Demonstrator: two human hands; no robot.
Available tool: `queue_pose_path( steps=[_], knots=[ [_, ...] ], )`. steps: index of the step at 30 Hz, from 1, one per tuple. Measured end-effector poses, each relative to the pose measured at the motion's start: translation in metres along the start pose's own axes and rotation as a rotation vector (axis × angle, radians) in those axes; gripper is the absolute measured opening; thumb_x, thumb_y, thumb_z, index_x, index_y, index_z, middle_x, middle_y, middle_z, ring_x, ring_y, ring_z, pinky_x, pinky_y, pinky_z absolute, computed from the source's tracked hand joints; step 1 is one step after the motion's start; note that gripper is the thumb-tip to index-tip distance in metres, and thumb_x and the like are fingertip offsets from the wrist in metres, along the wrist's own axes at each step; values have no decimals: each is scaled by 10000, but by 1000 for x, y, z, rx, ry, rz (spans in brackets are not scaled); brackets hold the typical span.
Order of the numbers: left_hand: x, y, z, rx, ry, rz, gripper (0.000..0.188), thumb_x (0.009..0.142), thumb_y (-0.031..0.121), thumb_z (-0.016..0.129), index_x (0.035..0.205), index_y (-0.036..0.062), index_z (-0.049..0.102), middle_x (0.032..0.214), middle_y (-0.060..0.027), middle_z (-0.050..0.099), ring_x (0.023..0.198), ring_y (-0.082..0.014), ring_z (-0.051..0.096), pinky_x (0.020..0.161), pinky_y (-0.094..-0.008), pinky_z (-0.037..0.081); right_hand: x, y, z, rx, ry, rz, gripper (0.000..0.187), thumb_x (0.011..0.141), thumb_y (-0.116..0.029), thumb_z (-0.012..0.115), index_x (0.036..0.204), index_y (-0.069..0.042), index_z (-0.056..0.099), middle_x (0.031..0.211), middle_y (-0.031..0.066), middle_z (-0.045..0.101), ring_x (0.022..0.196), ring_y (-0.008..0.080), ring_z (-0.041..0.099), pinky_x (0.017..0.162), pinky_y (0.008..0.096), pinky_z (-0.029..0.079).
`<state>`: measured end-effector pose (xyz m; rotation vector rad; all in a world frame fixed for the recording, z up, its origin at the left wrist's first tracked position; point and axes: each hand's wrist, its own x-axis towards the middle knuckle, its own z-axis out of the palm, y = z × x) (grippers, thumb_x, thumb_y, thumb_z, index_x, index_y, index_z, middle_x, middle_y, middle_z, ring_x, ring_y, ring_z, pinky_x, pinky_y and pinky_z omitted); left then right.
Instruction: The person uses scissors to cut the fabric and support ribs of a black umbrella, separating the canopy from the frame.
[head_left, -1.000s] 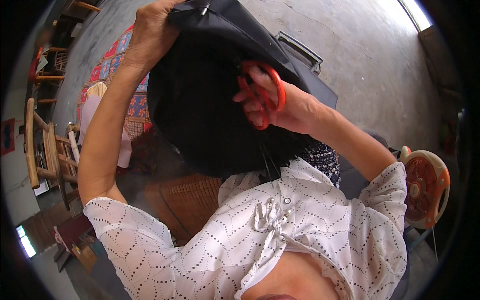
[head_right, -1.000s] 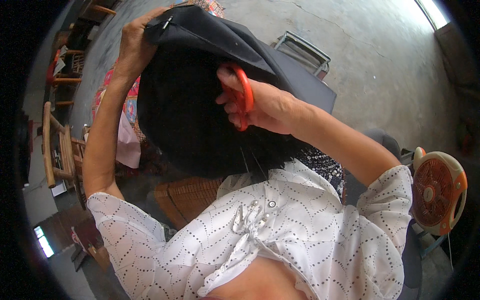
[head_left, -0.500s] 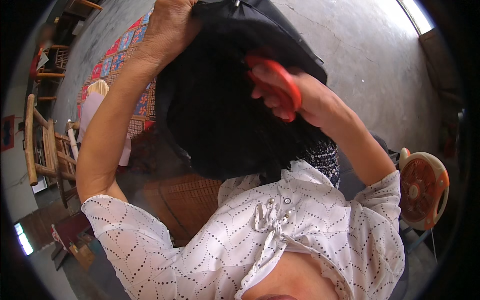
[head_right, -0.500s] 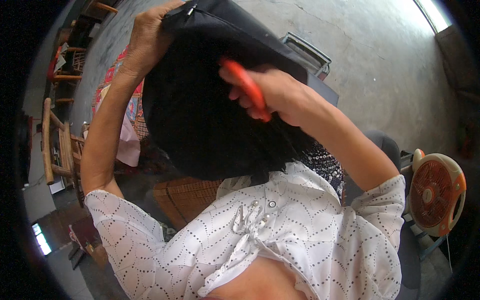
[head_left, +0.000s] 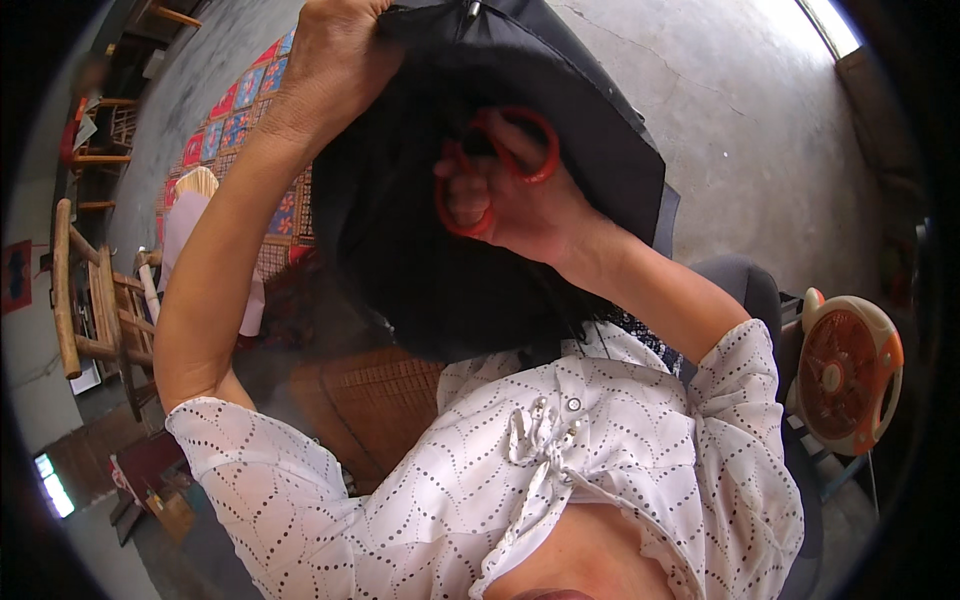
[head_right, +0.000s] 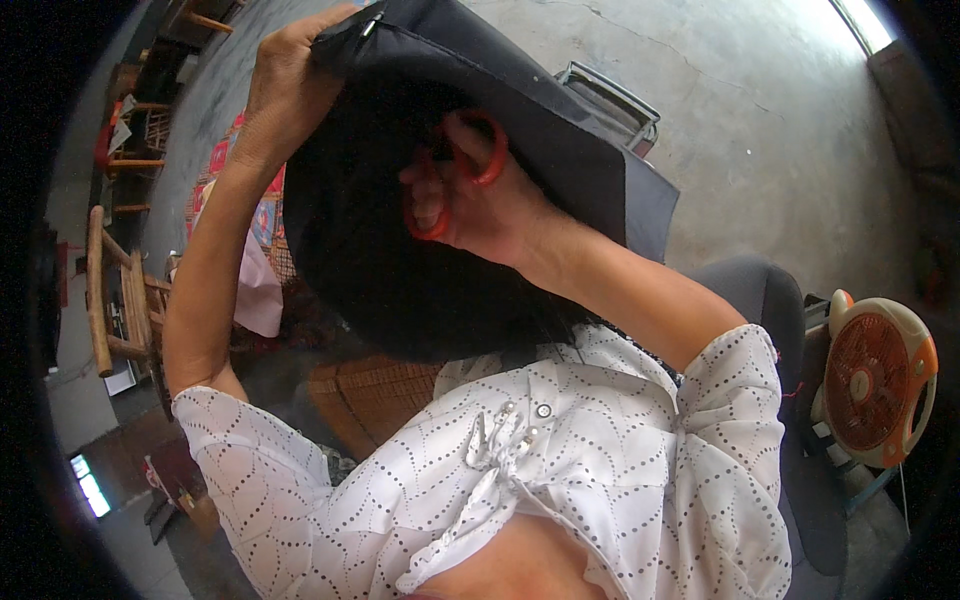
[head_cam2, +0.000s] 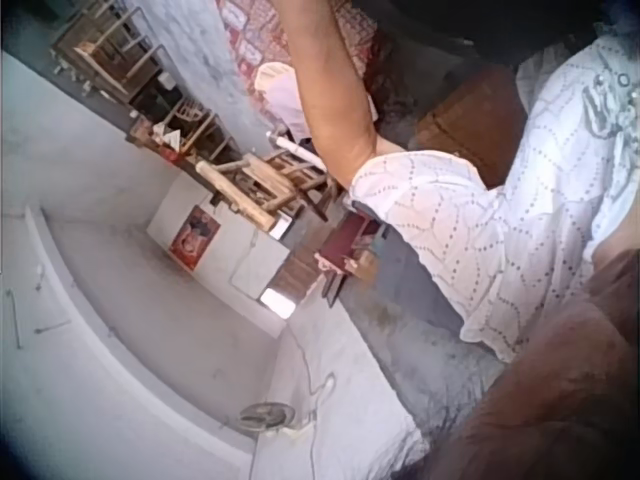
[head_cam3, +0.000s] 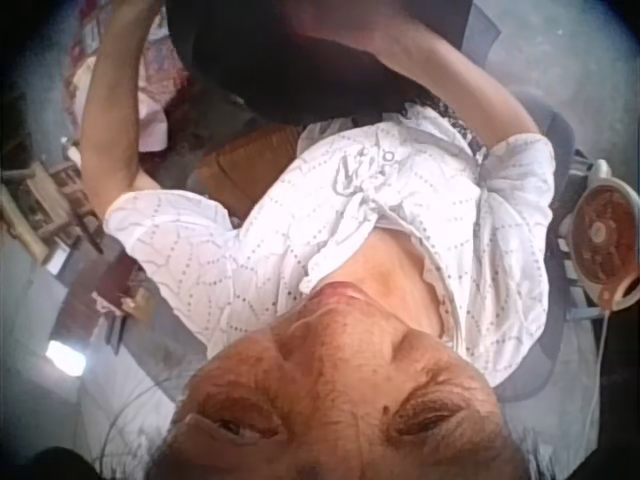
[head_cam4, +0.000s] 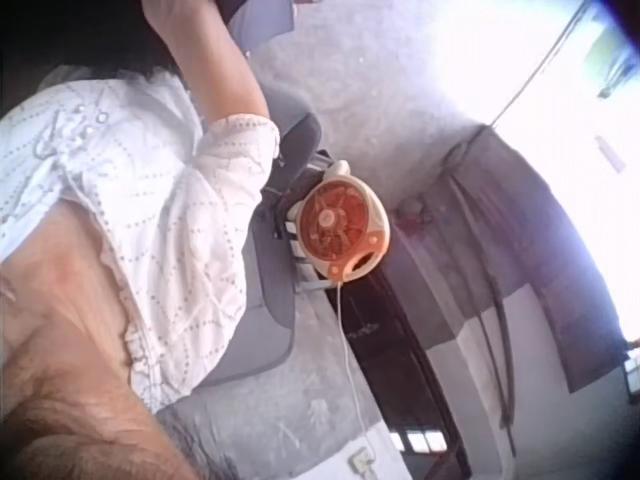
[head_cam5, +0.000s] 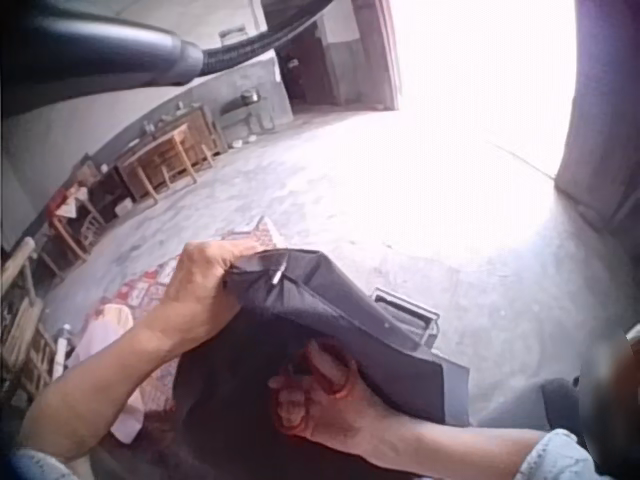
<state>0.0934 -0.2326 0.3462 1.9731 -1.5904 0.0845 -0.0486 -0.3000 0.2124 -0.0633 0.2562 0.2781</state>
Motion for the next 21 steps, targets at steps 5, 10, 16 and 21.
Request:
queue_pose_path(
  steps=[5, 10, 16, 21],
  knots=[
    [0, -7, -3, -4, -12, 52, 137, 763, 7, 587, 887, -7, 642, 812, -198, 635, 793, -270, 675, 677, -324, 484, 9, 0, -6, 89, -104, -30, 499, 885, -462, 590, 987, 26, 570, 706, 21, 520, 594, 99, 452, 568, 206, 381],
    [3, 15, -12, 23, -59, -75, 112, 762, 12, 584, 858, -12, 637, 771, -196, 633, 755, -244, 675, 653, -325, 482, 14, -3, -1, 57, -106, -120, 478, 897, -440, 584, 997, 27, 566, 662, 3, 502, 601, 89, 454, 572, 202, 383],
    [2, 2, -10, 9, -71, -75, 113, 758, 7, 583, 852, -8, 644, 744, -189, 633, 737, -219, 672, 642, -316, 479, 29, -5, -12, 119, -219, -94, 470, 891, -442, 593, 1008, 12, 564, 737, 29, 562, 612, 97, 458, 577, 203, 395],
    [2, 6, -7, 17, -12, -43, 137, 762, 5, 589, 881, -1, 655, 781, -175, 654, 765, -216, 676, 668, -312, 489, 29, -6, -6, 99, -190, -119, 485, 878, -458, 603, 1022, 3, 560, 801, 50, 583, 610, 104, 459, 584, 205, 400]
  ],
)
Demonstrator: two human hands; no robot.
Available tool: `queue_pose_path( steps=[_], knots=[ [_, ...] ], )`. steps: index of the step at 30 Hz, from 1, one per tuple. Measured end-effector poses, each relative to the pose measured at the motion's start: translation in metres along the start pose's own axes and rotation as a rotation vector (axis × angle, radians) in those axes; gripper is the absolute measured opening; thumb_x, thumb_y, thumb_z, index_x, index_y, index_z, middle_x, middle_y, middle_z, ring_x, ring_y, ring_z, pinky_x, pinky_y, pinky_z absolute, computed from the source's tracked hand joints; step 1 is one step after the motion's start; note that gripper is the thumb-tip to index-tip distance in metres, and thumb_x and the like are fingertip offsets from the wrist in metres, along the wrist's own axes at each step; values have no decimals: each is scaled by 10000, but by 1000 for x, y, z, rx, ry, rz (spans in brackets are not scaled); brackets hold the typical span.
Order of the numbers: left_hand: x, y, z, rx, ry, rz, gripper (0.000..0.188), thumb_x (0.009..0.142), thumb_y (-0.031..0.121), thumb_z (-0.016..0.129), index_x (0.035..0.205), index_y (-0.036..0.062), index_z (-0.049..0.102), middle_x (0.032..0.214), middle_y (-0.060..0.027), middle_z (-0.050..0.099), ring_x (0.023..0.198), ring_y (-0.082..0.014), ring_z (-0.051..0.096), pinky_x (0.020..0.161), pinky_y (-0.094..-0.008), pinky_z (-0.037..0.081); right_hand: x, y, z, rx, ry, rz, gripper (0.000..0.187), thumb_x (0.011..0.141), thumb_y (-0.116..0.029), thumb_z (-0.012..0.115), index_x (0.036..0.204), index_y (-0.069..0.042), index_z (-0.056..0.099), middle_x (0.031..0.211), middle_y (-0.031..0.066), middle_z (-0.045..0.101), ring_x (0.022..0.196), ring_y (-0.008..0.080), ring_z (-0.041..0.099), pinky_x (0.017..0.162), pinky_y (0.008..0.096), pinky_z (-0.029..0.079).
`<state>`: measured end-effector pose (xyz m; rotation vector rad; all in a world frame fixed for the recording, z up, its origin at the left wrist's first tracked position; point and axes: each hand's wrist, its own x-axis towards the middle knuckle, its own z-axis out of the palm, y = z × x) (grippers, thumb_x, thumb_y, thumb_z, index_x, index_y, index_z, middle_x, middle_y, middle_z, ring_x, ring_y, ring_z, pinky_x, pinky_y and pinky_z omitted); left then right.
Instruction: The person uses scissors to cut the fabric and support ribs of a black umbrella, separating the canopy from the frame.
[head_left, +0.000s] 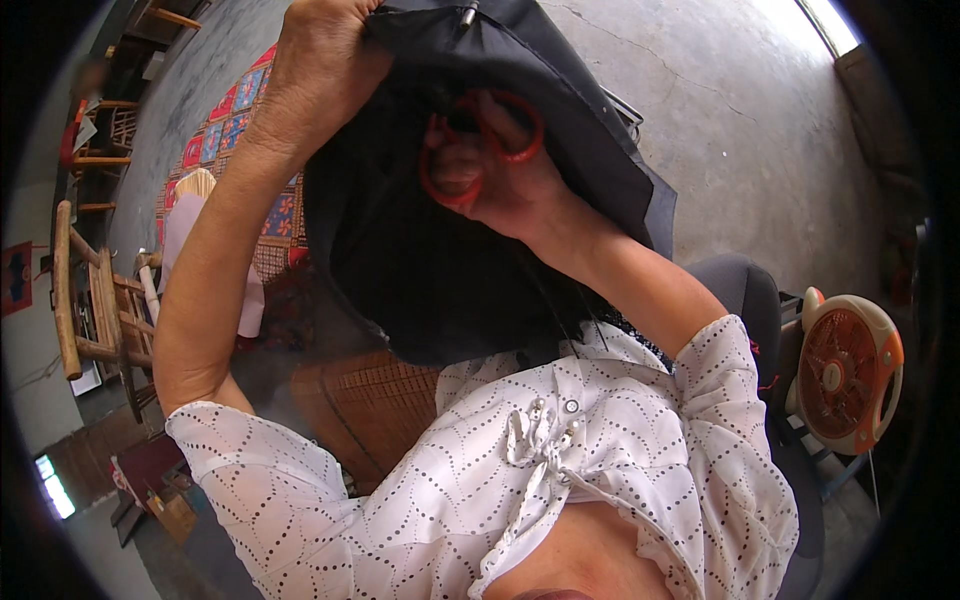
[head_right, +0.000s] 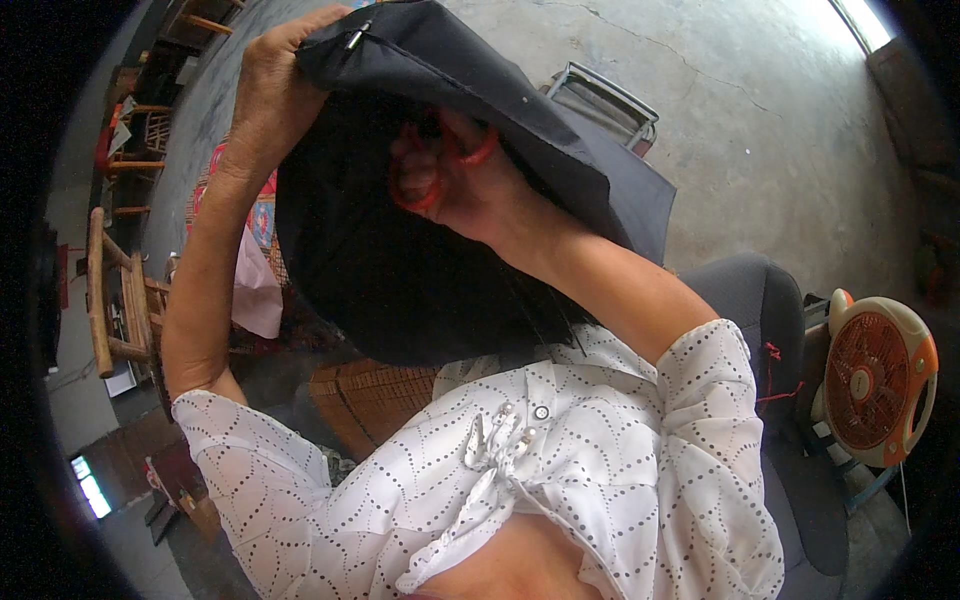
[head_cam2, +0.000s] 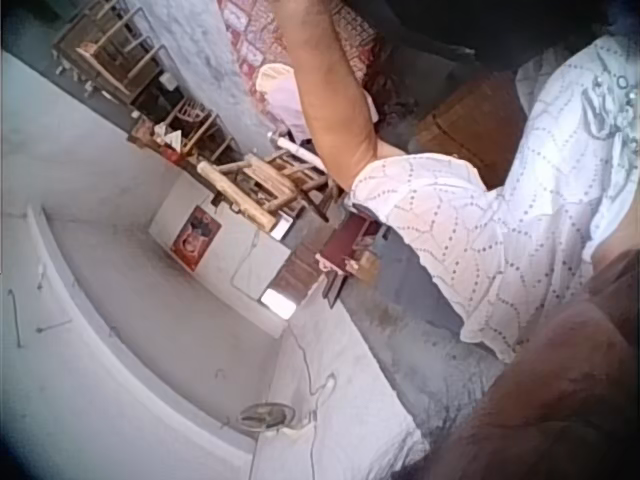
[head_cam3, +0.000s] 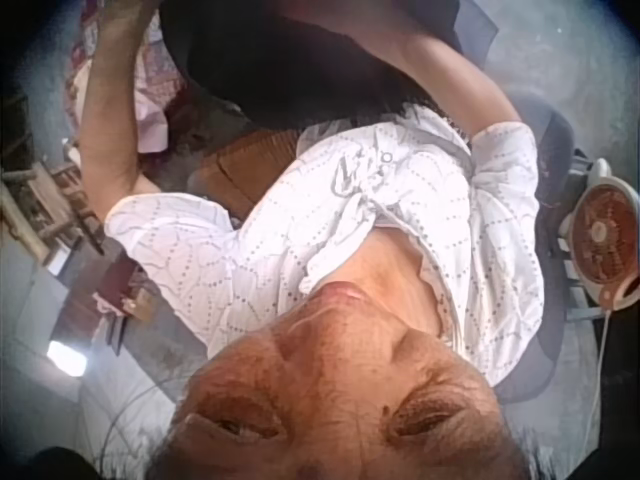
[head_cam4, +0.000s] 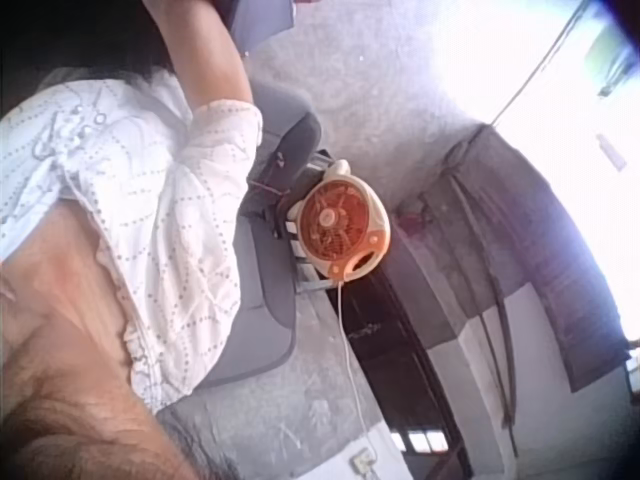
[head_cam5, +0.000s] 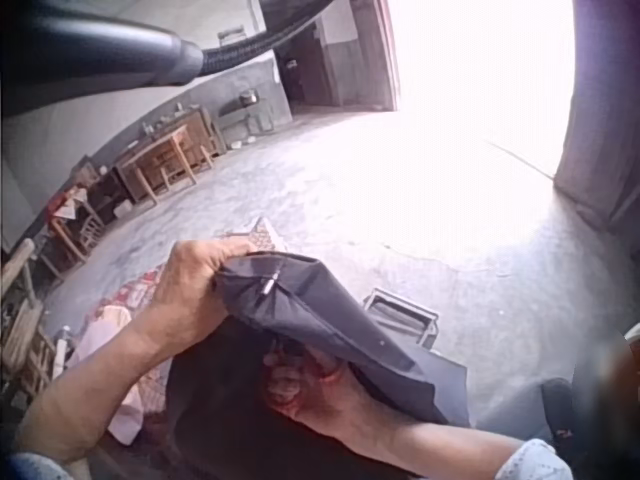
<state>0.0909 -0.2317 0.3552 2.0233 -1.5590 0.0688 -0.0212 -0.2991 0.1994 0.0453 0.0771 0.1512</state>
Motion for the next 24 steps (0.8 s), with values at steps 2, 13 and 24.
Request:
queue_pose_path(
  steps=[2, 13, 24],
  knots=[
    [1, 0, 0, -20, 0, 18, 145, 762, 4, 591, 891, 1, 658, 797, -169, 661, 777, -219, 677, 678, -311, 492, 1, -1, 0, -16, 21, -13, 491, 870, -466, 612, 1018, -1, 560, 807, 52, 581, 607, 103, 458, 577, 204, 396],
    [2, -5, -5, 30, -18, 19, 145, 750, 0, 601, 884, 3, 658, 805, -177, 656, 776, -241, 677, 676, -308, 488, 0, -5, -7, -163, 104, -62, 506, 825, -510, 650, 977, -35, 563, 775, 38, 564, 533, 90, 427, 463, 200, 343],
    [2, -11, -5, 21, 36, 39, 154, 766, 21, 602, 901, 10, 675, 813, -196, 657, 779, -225, 685, 667, -307, 488, 1, -6, -8, -154, 103, -90, 448, 838, -472, 656, 1012, -70, 563, 814, 66, 593, 535, 73, 450, 431, 164, 309]
  ],
)
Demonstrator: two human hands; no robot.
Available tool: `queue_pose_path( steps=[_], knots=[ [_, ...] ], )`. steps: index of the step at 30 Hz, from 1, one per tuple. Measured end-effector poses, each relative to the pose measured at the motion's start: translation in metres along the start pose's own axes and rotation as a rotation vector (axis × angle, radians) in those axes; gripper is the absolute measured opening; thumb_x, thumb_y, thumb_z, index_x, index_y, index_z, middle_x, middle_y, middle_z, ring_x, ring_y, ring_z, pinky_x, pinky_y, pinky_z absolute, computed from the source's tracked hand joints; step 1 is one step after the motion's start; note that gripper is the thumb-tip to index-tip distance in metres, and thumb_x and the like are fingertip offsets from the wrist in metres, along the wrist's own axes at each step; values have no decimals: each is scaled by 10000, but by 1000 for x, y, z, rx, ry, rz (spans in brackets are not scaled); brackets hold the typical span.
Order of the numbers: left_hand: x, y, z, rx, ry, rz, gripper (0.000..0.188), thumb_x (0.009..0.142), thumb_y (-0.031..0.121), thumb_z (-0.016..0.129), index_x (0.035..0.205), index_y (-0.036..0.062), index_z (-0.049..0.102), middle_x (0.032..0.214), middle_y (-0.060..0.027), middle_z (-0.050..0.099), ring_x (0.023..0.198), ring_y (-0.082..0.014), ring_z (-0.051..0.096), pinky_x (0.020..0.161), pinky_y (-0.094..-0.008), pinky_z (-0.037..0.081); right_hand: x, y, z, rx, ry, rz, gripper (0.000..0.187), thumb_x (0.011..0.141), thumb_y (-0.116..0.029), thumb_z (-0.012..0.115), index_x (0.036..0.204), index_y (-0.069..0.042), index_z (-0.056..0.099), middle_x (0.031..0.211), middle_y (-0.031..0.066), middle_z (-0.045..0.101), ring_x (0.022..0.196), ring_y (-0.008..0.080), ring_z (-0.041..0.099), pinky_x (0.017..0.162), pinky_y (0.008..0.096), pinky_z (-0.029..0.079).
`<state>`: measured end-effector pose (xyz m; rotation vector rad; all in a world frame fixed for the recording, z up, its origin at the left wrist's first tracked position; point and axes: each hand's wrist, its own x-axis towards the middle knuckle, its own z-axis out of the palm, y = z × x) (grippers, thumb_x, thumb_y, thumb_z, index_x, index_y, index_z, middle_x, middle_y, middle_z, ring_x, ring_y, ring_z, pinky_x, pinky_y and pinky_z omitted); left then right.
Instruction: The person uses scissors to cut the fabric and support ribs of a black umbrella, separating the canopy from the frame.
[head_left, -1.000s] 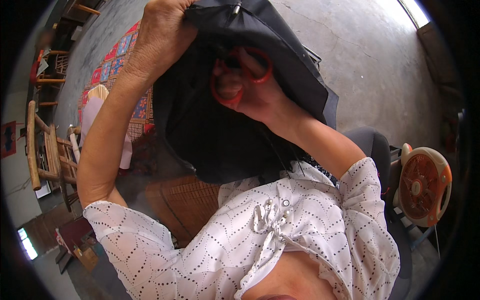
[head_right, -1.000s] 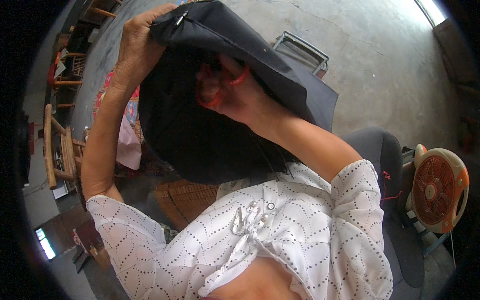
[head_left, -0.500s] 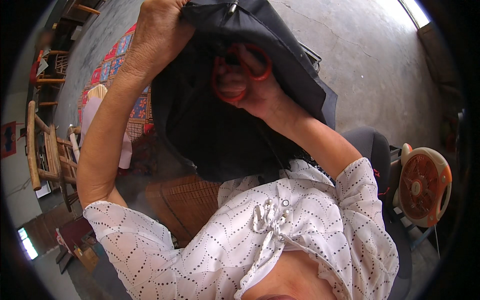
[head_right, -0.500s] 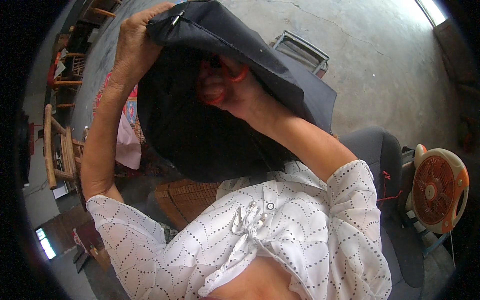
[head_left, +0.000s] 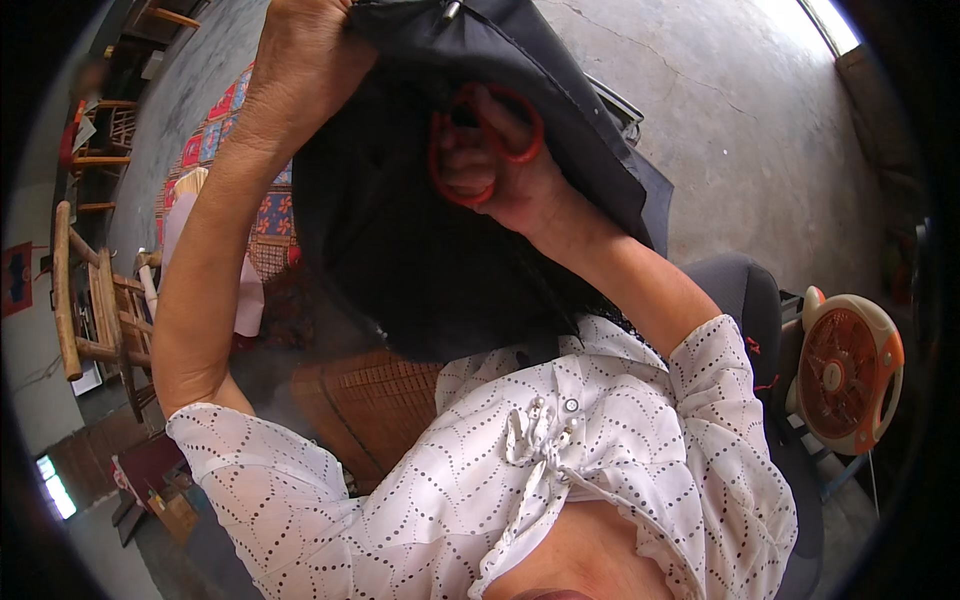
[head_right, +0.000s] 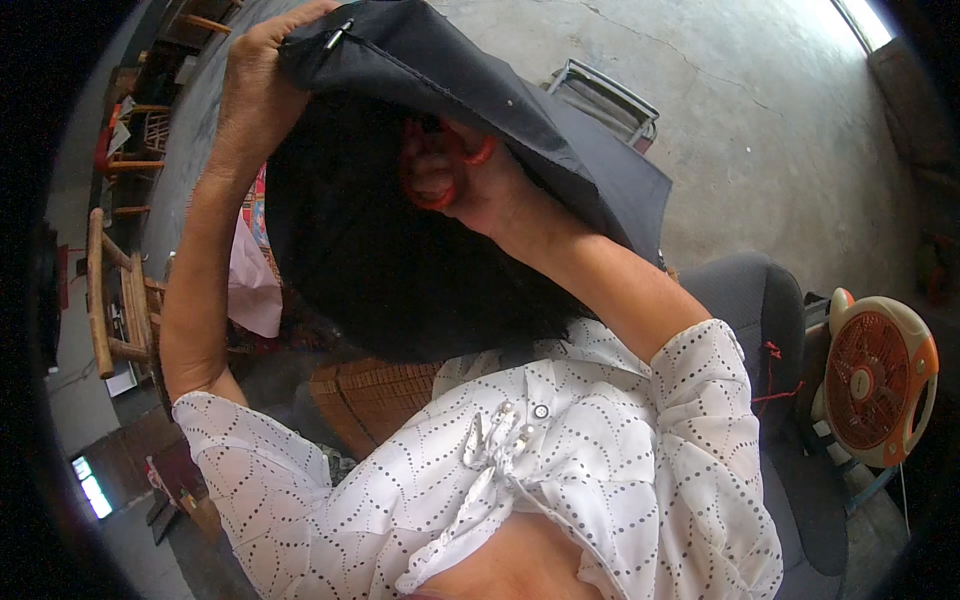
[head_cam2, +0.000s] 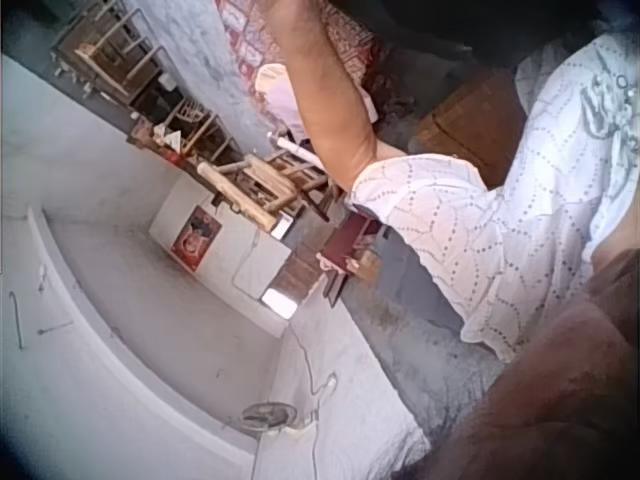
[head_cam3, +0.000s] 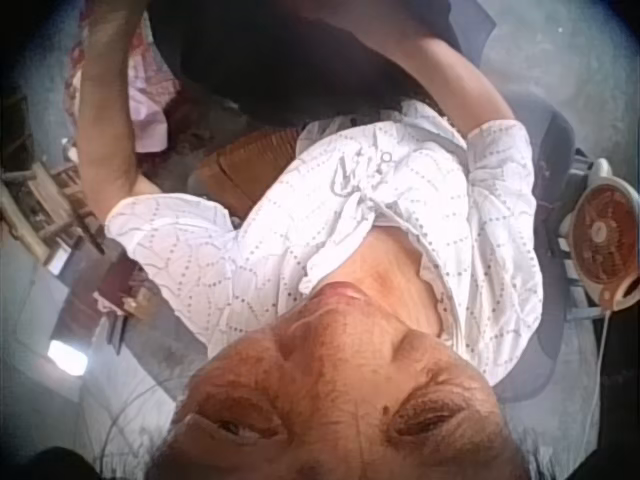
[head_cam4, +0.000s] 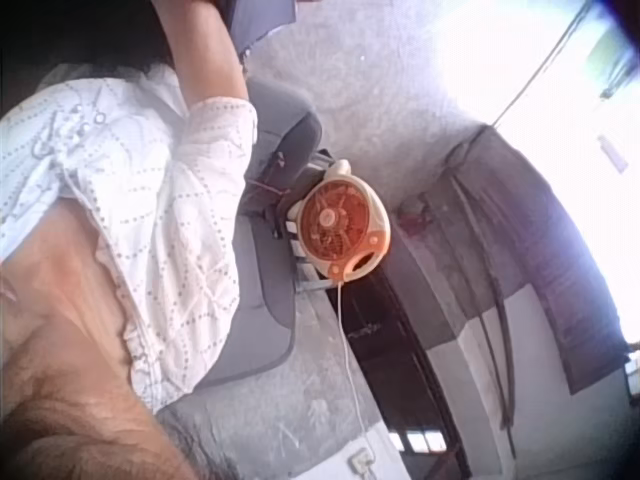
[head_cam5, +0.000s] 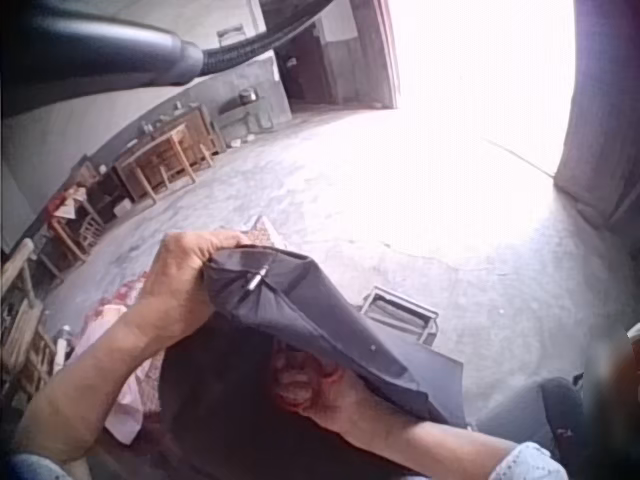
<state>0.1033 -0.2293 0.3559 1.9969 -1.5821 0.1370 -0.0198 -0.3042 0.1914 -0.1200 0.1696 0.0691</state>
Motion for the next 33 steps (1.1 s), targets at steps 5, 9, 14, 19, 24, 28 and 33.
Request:
queue_pose_path(
  steps=[5, 9, 14, 19, 24, 28, 33],
  knots=[
    [0, 2, -6, 76, -29, -4, 157, 755, 20, 601, 893, 10, 674, 797, -204, 647, 762, -227, 681, 650, -310, 482, 5, 6, 4, 15, 52, -4, 481, 834, -491, 649, 1006, -50, 565, 819, 49, 591, 532, 73, 445, 435, 169, 303],
    [6, 21, -8, 5, -40, -45, 135, 748, 13, 593, 865, -2, 659, 758, -202, 633, 721, -204, 665, 635, -308, 471, 12, 7, 8, 12, 63, 8, 489, 836, -508, 634, 1004, -54, 570, 825, 37, 592, 536, 77, 445, 451, 181, 315],
    [5, 10, -13, 71, 7, 38, 87, 736, 18, 598, 808, -20, 627, 717, -190, 614, 679, -175, 636, 621, -297, 456, 10, 1, 2, -81, -34, -35, 494, 840, -509, 627, 1035, -59, 564, 816, 30, 585, 561, 80, 457, 493, 211, 360],
    [10, 27, -22, 74, -49, 19, 89, 727, 33, 608, 801, -15, 625, 693, -180, 604, 671, -141, 617, 612, -291, 449, -2, 5, 17, -116, 74, -56, 500, 849, -500, 619, 1069, -56, 555, 802, 26, 575, 585, 98, 470, 530, 249, 395],
    [7, 20, -23, 154, -9, 46, 91, 735, 48, 614, 800, -11, 639, 675, -172, 603, 655, -108, 601, 597, -275, 451, 5, 3, 11, -24, -98, 22, 504, 871, -497, 588, 1052, -28, 565, 773, 26, 568, 625, 105, 481, 573, 241, 397],
    [5, 22, -16, 166, 73, 56, 111, 742, 70, 621, 809, -15, 649, 694, -183, 618, 650, -129, 629, 587, -270, 461, 12, -3, -2, -32, -123, -12, 488, 878, -484, 574, 1021, -17, 583, 738, 14, 555, 606, 99, 467, 552, 212, 380],
    [10, 16, -34, 143, 59, 120, 131, 754, 85, 619, 810, -30, 649, 708, -200, 622, 653, -189, 658, 584, -278, 472, 8, -2, 10, -70, -9, -46, 414, 875, -421, 608, 997, -27, 580, 716, 9, 548, 579, 76, 454, 502, 193, 368]
  ],
)
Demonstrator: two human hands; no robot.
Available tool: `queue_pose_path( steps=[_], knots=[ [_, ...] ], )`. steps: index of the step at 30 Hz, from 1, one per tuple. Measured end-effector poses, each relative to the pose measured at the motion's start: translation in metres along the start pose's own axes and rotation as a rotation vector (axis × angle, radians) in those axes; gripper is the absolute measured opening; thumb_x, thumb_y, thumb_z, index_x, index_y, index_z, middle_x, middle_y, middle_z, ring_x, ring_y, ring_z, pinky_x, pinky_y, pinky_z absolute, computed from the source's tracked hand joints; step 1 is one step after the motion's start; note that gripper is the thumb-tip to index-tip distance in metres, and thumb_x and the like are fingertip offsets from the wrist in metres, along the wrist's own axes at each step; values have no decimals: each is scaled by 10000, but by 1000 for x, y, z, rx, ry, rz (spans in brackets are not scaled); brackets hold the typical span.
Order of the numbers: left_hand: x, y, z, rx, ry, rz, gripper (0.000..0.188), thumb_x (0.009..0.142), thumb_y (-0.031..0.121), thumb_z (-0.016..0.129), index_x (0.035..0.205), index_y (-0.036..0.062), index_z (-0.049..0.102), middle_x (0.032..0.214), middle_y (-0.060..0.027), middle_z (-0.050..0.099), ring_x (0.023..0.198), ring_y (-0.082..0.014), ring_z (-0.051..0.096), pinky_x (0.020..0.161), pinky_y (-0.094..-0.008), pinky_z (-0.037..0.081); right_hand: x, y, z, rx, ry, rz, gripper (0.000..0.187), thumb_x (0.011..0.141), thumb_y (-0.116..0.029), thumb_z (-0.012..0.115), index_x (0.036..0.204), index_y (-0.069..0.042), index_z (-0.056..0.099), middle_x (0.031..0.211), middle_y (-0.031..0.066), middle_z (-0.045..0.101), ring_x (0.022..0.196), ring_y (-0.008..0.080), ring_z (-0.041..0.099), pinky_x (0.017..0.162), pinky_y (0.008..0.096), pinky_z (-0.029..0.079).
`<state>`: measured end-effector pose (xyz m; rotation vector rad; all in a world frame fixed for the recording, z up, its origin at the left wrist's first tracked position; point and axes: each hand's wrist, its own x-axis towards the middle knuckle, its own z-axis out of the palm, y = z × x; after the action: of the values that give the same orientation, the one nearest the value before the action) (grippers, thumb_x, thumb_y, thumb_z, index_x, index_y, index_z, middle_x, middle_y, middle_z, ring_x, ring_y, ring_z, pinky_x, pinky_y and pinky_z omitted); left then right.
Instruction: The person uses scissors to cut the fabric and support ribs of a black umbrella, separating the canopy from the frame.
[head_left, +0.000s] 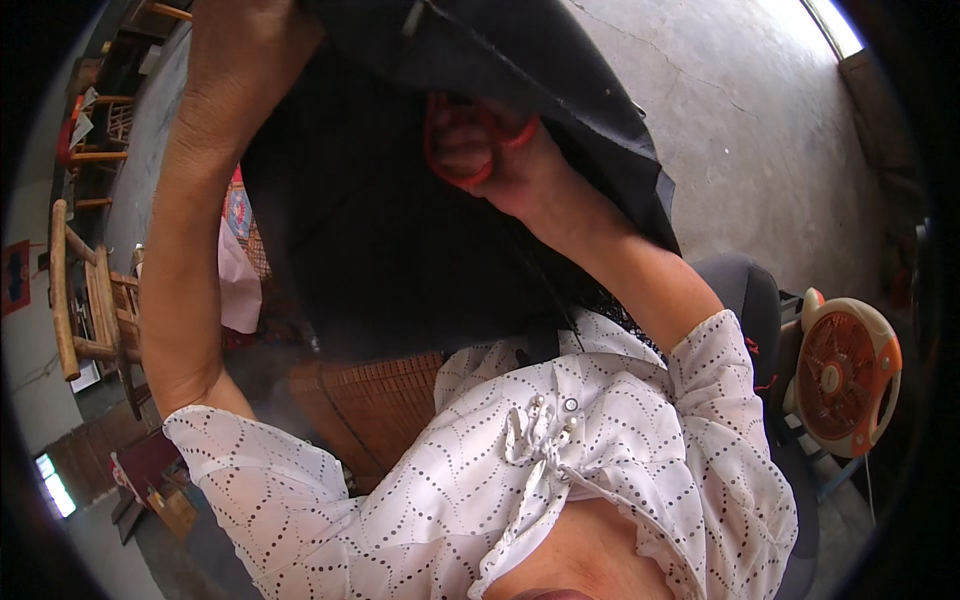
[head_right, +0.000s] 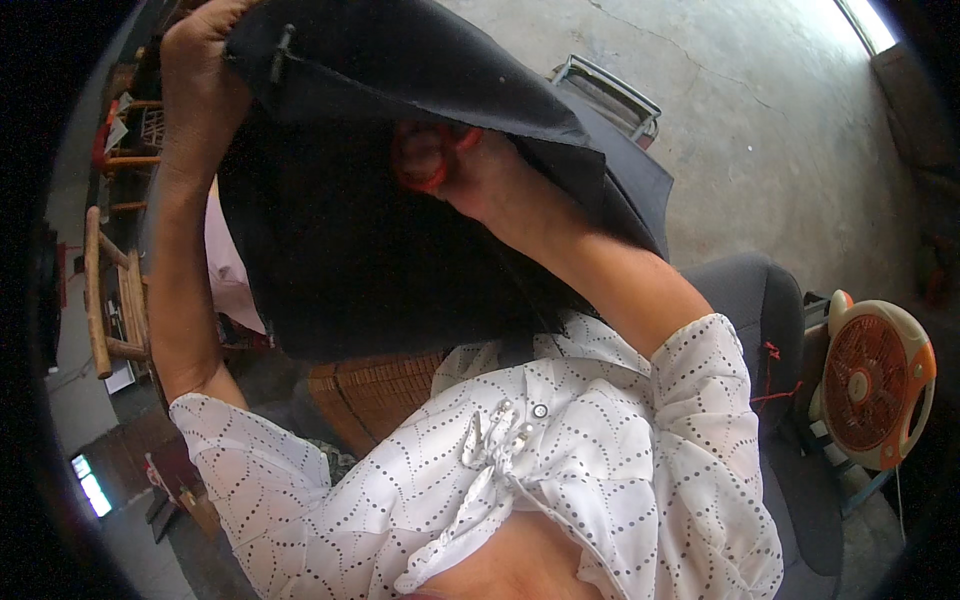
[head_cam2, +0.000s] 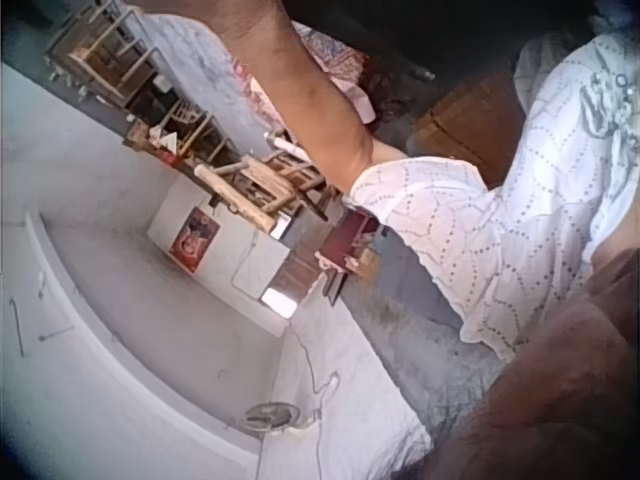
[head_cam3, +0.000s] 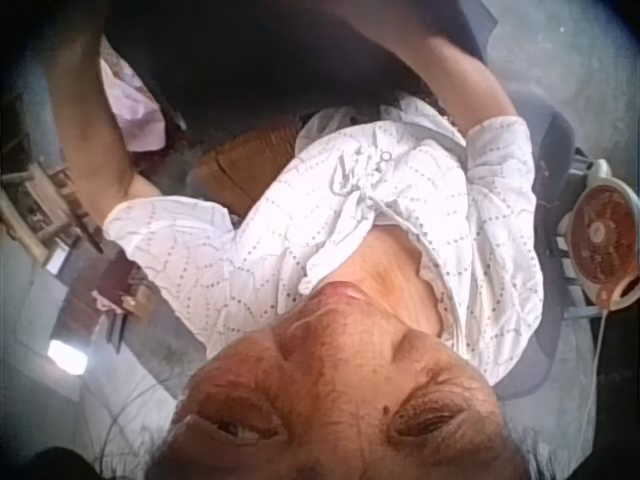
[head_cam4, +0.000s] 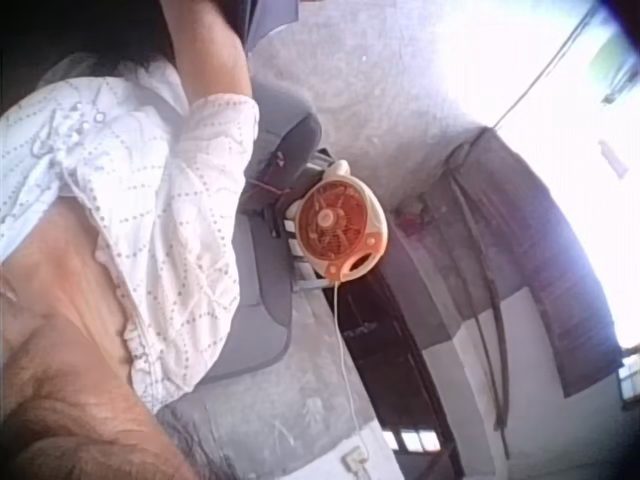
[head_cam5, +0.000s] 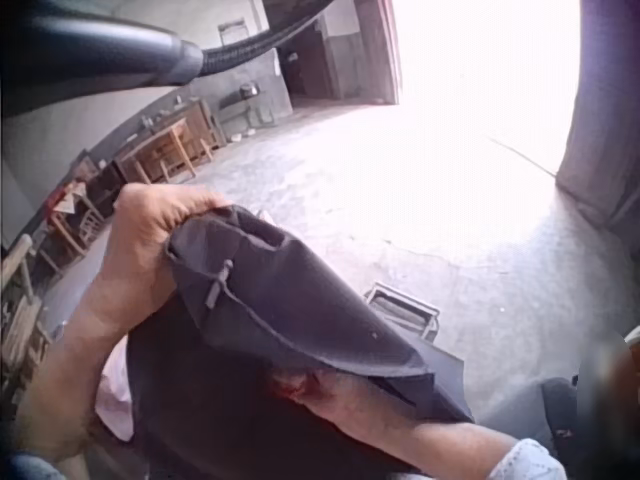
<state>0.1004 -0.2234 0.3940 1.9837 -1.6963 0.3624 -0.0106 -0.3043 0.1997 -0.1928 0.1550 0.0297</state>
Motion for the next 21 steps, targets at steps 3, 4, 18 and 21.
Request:
queue_pose_path(
  steps=[3, 4, 18, 21],
  knots=[
    [8, 1, 0, 91, 16, 51, 133, 762, 82, 613, 802, -41, 642, 706, -214, 613, 658, -210, 663, 587, -291, 476, -6, 3, 0, -41, 40, 3, 398, 882, -416, 611, 998, -37, 573, 731, 14, 555, 583, 65, 461, 501, 194, 373],
    [13, 3, -3, 80, -75, 3, 134, 765, 83, 610, 800, -44, 640, 705, -221, 609, 663, -223, 666, 589, -302, 478, -9, 5, -1, -46, 54, -1, 394, 885, -415, 611, 1000, -41, 571, 741, 17, 559, 585, 62, 463, 504, 194, 376],
    [5, -17, -19, 280, -31, 48, 54, 688, 1, 579, 673, -33, 540, 584, -184, 499, 553, -176, 579, 527, -315, 407, -28, -10, 2, 4, 39, 142, 461, 870, -492, 601, 1072, -80, 551, 900, 54, 588, 607, 89, 464, 512, 196, 352],
    [-12, 7, -13, 115, -89, -20, 129, 713, -27, 551, 837, -7, 580, 721, -185, 576, 659, -225, 629, 593, -331, 468, -24, -14, -17, 99, -149, 219, 461, 879, -447, 609, 1138, -77, 522, 972, 61, 581, 697, 110, 505, 590, 225, 416]
  ],
)
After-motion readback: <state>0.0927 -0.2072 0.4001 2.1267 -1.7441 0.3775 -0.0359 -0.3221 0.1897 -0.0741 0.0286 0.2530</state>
